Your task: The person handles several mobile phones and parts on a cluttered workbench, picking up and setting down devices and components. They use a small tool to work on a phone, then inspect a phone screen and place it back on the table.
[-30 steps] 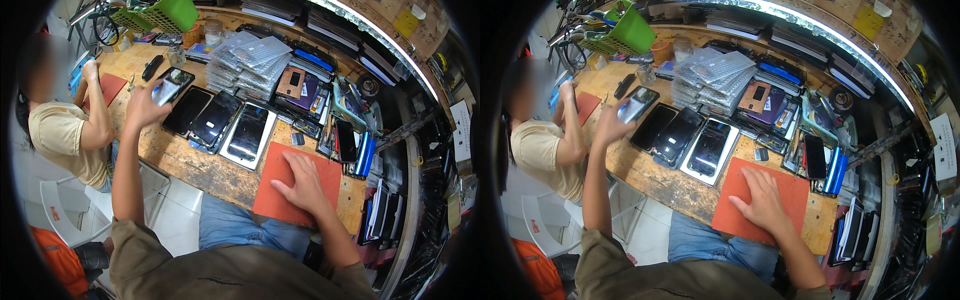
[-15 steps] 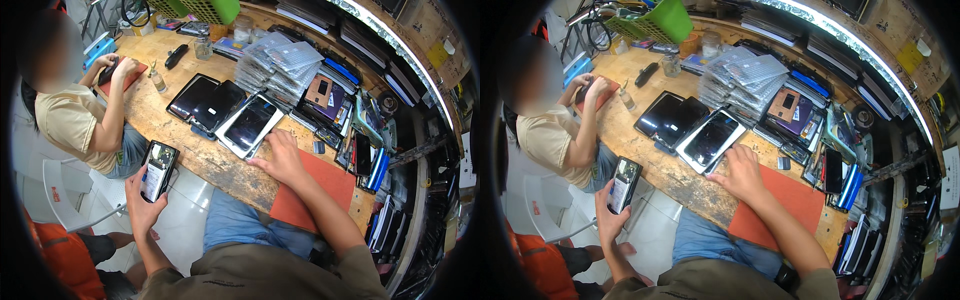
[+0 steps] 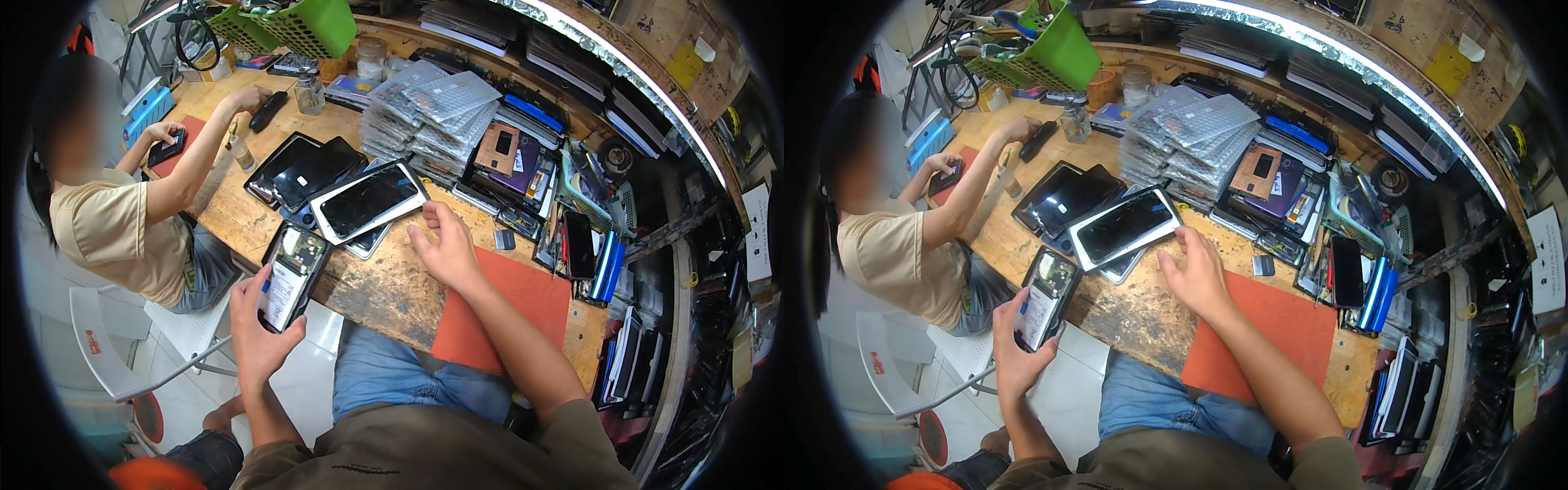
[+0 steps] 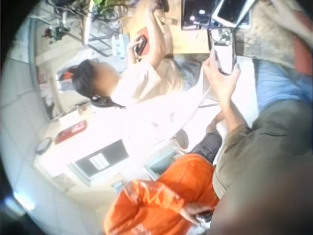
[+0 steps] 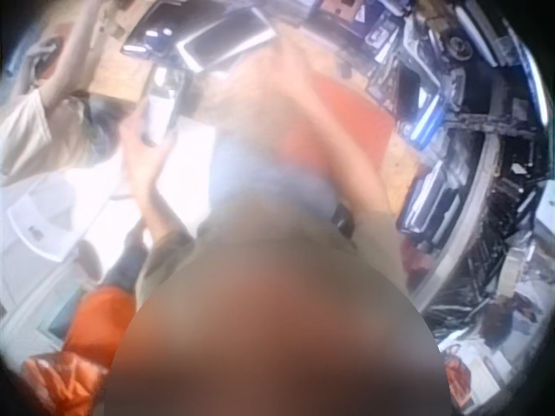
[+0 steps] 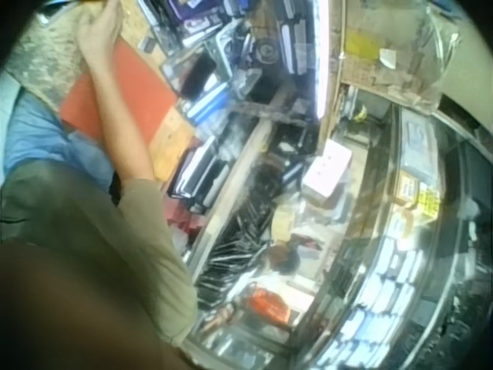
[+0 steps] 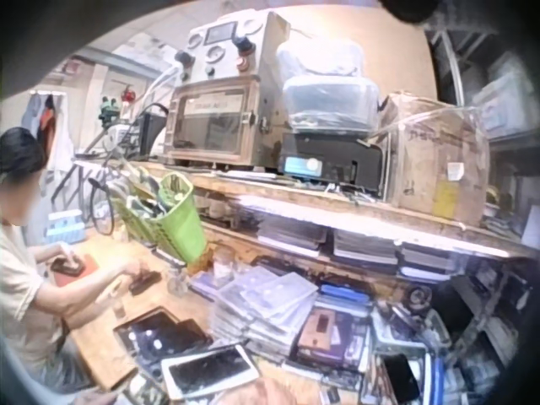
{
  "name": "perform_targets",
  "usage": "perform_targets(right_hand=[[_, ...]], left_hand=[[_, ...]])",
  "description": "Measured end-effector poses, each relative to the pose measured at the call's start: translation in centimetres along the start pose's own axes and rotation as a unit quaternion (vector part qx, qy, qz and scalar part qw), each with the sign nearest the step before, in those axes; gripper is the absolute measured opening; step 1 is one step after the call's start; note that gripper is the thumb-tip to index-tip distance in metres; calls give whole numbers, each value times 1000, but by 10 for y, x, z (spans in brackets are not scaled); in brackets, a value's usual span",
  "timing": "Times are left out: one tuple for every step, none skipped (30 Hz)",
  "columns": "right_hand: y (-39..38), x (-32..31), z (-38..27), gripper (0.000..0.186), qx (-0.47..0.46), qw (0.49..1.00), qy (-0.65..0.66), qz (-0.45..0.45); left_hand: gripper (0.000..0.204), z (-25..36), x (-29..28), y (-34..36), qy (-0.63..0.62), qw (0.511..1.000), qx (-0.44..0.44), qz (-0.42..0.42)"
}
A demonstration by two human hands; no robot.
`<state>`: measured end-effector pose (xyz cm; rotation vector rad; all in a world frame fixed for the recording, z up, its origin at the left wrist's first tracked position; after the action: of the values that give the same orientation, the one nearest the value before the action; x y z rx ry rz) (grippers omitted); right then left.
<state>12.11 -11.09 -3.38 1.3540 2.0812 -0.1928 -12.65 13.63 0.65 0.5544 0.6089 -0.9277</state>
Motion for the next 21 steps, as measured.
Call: perform_targets(right_hand=[[7,1,4,48,12,1000,10,0],[12,2,7,48,24,1000,20,-1],[15,4,6,46,21,1000,-10,-8],[20,6,4,43,16,999,-40,-14],[22,9,2,40,15,997,-68,-24],[22,12,-1,37,4,997,-67,-31],[24,13,-4,33,-5,997,-66,-41],[23,15,-7,29,-14,997,-57,-48],[22,14,-10,27,-30,996,-68,-48],[20,13,-13,24,-47,995,-71,-44],[19,12,-16,22,-63,994,-74,-41],[20,12,-18,21,-88,993,-75,-39],[24,10,-20,20,-111,990,-77,-36],[28,8,-22,19,-138,987,-72,-27],[34,10,-17,20,-130,987,-81,-55],[40,10,-18,19,-147,983,-92,-56],[49,11,-20,19,-165,979,-103,-57],[58,12,-18,18,-161,978,-118,-67],[63,9,-20,22,-177,973,-126,-78],[66,3,-24,24,-196,972,-109,-65],[68,-3,-27,26,-203,973,-96,-57]], left_hand=[[87,3,4,0,1,1000,4,-5],[87,2,7,0,0,1000,-5,-15],[85,2,9,-3,-3,1000,-13,-27],[86,2,7,-2,4,1000,-10,-21],[86,2,5,-4,9,1000,-10,-16],[86,-2,3,-7,11,999,-25,-17],[85,-7,-2,-10,1,999,-39,-11],[84,-9,-7,-14,9,999,-39,-1],[84,-14,-12,-16,13,999,-48,8],[83,-19,-17,-19,17,998,-56,15],[83,-24,-22,-22,24,997,-64,24],[83,-26,-26,-24,31,997,-61,28],[83,-28,-28,-25,36,997,-61,30],[83,-29,-30,-26,41,997,-58,31],[83,-30,-30,-25,48,997,-60,26],[83,-27,-30,-26,46,998,-45,25],[84,-25,-29,-26,42,998,-43,24],[84,-25,-29,-26,37,998,-50,21],[84,-20,-28,-25,35,999,-32,22],[84,-18,-27,-25,31,999,-29,19],[84,-16,-27,-26,27,999,-27,15]])
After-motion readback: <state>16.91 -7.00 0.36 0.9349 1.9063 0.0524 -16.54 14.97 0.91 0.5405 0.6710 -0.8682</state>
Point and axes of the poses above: each hand's wrist, its own y-axis towards the middle knuckle, its own x-axis out of the palm, z = x × y, the point moved 9 cm from there along y, towards the middle knuckle, and after that the axes turned 6 degrees about -z, right-handed, at the moved point
